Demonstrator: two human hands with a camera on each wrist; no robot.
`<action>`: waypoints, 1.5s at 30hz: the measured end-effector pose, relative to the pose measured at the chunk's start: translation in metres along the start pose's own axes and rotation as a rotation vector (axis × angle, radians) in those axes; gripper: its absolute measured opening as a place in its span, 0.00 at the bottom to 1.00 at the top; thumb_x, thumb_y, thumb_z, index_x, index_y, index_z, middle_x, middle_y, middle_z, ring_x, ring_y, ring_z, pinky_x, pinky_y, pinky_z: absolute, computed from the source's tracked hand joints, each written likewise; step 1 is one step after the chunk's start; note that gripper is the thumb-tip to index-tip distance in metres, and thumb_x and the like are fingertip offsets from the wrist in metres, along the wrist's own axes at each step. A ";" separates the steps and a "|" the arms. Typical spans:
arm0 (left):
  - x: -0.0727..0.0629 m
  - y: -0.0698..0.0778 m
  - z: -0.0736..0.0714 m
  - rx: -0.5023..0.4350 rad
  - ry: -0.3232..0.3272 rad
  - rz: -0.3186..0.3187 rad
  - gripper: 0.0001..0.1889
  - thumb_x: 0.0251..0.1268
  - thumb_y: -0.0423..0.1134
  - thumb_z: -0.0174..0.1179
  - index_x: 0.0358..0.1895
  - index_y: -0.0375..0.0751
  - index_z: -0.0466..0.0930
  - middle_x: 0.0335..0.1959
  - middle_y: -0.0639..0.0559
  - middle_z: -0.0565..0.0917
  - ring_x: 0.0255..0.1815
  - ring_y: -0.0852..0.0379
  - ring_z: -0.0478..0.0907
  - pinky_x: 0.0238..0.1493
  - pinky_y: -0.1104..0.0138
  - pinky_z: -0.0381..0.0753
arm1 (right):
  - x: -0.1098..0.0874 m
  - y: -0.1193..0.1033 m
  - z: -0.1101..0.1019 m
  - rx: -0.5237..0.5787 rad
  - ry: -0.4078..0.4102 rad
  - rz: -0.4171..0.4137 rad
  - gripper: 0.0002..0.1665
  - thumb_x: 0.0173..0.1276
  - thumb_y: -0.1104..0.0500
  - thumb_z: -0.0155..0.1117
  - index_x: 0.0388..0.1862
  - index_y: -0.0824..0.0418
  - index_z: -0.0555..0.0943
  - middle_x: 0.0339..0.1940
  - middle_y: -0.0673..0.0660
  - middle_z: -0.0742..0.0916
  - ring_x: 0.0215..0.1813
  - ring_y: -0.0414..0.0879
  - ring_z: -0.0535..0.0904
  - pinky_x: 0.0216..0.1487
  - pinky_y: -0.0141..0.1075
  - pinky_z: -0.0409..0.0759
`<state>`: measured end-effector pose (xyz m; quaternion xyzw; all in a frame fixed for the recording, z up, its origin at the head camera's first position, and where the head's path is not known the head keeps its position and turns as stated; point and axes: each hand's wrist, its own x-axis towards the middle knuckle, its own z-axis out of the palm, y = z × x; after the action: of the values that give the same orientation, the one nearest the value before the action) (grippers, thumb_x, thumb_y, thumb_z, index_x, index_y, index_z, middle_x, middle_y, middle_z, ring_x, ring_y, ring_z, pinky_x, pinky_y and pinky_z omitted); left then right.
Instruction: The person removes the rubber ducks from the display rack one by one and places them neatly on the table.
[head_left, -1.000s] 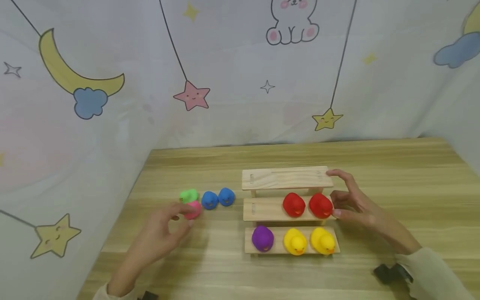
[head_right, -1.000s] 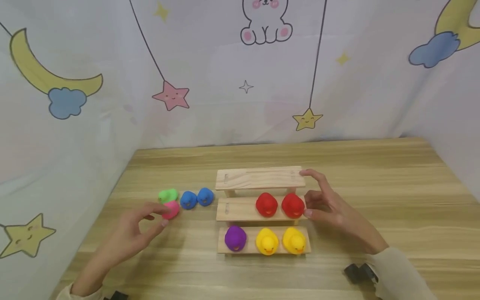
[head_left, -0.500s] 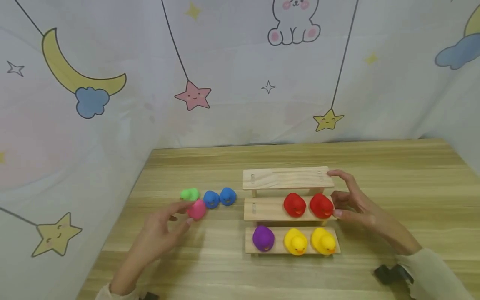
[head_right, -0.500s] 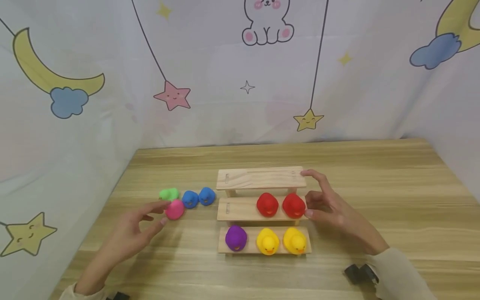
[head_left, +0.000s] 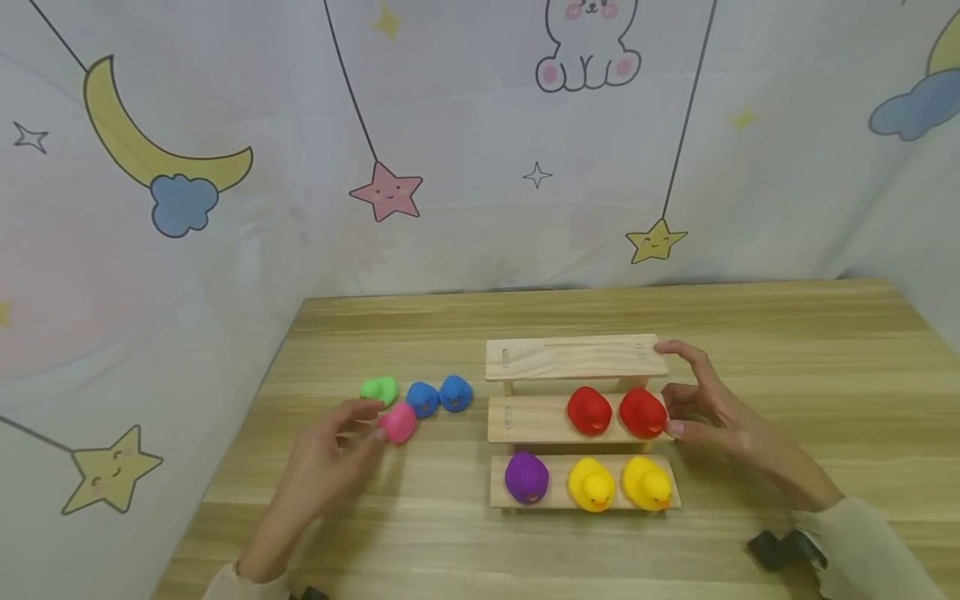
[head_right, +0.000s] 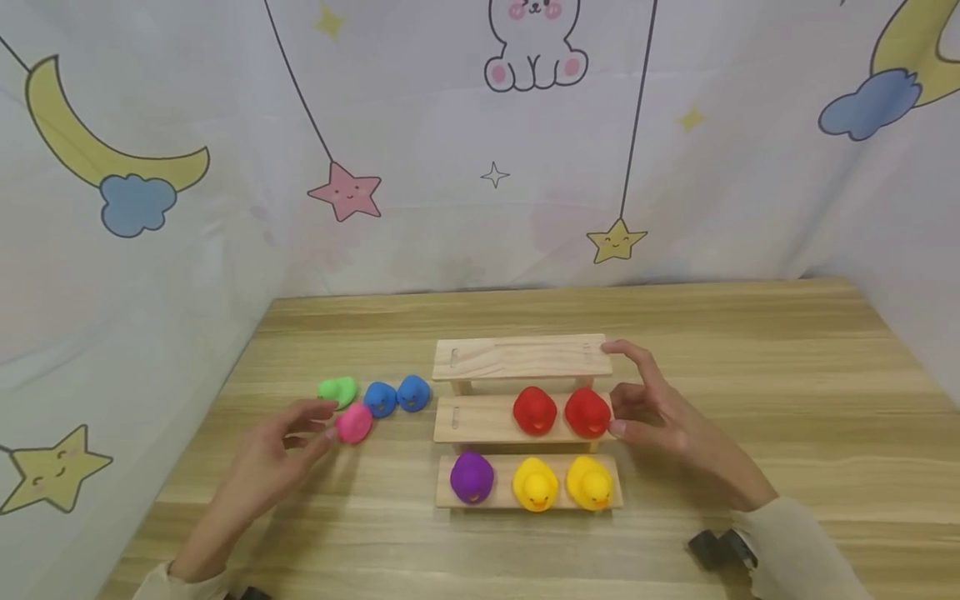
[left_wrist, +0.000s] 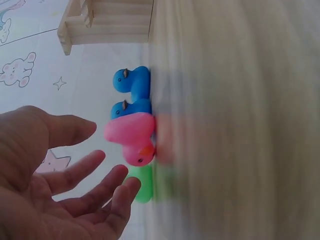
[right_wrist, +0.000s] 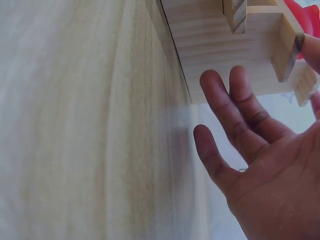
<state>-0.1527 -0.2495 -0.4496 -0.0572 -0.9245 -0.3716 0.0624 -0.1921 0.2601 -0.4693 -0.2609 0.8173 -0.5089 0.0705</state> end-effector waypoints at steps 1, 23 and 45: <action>0.001 0.000 0.002 -0.013 0.002 -0.018 0.19 0.71 0.34 0.71 0.62 0.40 0.85 0.55 0.40 0.92 0.53 0.44 0.91 0.53 0.58 0.92 | 0.000 0.001 0.000 0.002 -0.004 -0.014 0.53 0.73 0.64 0.62 0.88 0.49 0.45 0.64 0.50 0.84 0.54 0.43 0.88 0.61 0.31 0.83; 0.007 0.002 0.017 -0.071 -0.015 -0.165 0.21 0.66 0.32 0.73 0.62 0.38 0.84 0.53 0.36 0.91 0.54 0.43 0.90 0.51 0.65 0.92 | 0.002 0.002 0.001 0.011 -0.016 -0.032 0.53 0.72 0.65 0.60 0.88 0.50 0.44 0.50 0.54 0.91 0.53 0.44 0.89 0.61 0.32 0.83; -0.012 0.003 0.001 0.248 0.063 -0.135 0.27 0.60 0.43 0.78 0.62 0.43 0.84 0.50 0.38 0.87 0.43 0.47 0.84 0.47 0.53 0.78 | 0.000 0.002 0.000 0.018 -0.008 -0.025 0.53 0.73 0.66 0.62 0.88 0.50 0.44 0.59 0.51 0.89 0.56 0.41 0.88 0.61 0.31 0.83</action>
<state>-0.1408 -0.2474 -0.4496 0.0247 -0.9626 -0.2597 0.0727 -0.1925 0.2609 -0.4706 -0.2723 0.8092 -0.5158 0.0698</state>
